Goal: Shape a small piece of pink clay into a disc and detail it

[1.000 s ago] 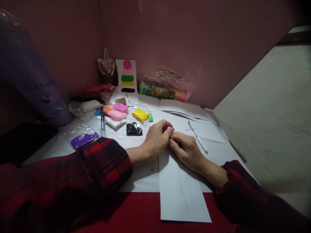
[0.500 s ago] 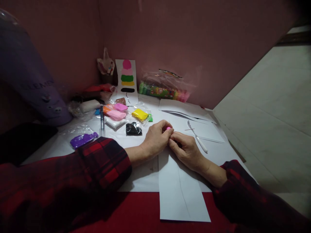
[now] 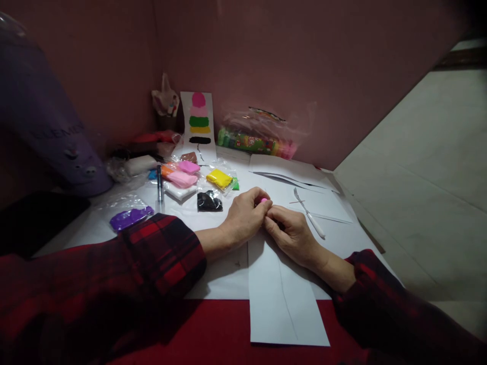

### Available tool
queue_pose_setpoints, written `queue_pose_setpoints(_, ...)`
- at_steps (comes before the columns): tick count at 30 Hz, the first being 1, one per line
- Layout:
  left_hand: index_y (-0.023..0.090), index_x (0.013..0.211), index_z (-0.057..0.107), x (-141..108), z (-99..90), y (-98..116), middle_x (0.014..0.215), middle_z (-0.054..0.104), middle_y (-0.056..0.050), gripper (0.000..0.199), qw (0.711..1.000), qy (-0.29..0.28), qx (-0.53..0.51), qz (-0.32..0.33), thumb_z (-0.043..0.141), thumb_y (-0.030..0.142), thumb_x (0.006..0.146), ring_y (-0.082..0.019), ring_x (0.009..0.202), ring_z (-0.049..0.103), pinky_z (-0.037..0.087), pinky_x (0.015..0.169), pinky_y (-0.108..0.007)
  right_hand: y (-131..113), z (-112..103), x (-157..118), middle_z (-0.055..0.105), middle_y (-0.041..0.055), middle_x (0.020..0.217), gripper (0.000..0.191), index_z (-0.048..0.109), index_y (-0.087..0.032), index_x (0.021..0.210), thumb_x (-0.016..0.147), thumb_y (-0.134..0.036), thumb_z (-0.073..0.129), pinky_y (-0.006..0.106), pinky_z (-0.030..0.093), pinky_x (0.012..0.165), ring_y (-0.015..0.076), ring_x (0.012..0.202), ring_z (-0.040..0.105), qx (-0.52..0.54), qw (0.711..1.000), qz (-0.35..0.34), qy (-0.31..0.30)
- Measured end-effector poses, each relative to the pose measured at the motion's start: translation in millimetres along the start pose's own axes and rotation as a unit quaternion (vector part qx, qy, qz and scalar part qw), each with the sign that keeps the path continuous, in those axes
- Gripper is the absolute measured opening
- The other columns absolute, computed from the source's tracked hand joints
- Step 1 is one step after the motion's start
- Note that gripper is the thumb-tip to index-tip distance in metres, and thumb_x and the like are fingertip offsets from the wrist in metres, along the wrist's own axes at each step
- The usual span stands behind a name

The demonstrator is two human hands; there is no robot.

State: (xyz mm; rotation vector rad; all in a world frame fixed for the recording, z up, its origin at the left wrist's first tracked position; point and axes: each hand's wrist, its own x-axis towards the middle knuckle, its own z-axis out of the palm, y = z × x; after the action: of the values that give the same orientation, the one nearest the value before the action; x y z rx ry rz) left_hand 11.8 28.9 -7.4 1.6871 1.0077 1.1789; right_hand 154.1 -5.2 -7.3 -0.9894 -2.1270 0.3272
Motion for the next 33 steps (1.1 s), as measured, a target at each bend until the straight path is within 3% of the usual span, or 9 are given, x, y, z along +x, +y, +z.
queue_pose_setpoints(33, 0.018, 0.077, 0.061, -0.4, 1.0, 0.9, 0.073, 0.062, 0.0, 0.007, 1.0, 0.001, 0.014, 0.002, 0.055, 0.018, 0.08, -0.016, 0.074, 0.056, 0.046, 0.069, -0.028, -0.4, -1.5, 0.4, 0.053, -0.0001, 0.066, 0.021, 0.052, -0.02, 0.07, 0.09, -0.017, 0.049, 0.028, 0.04, 0.059, 0.0143, 0.061, 0.049, -0.012, 1.0, -0.001, -0.001)
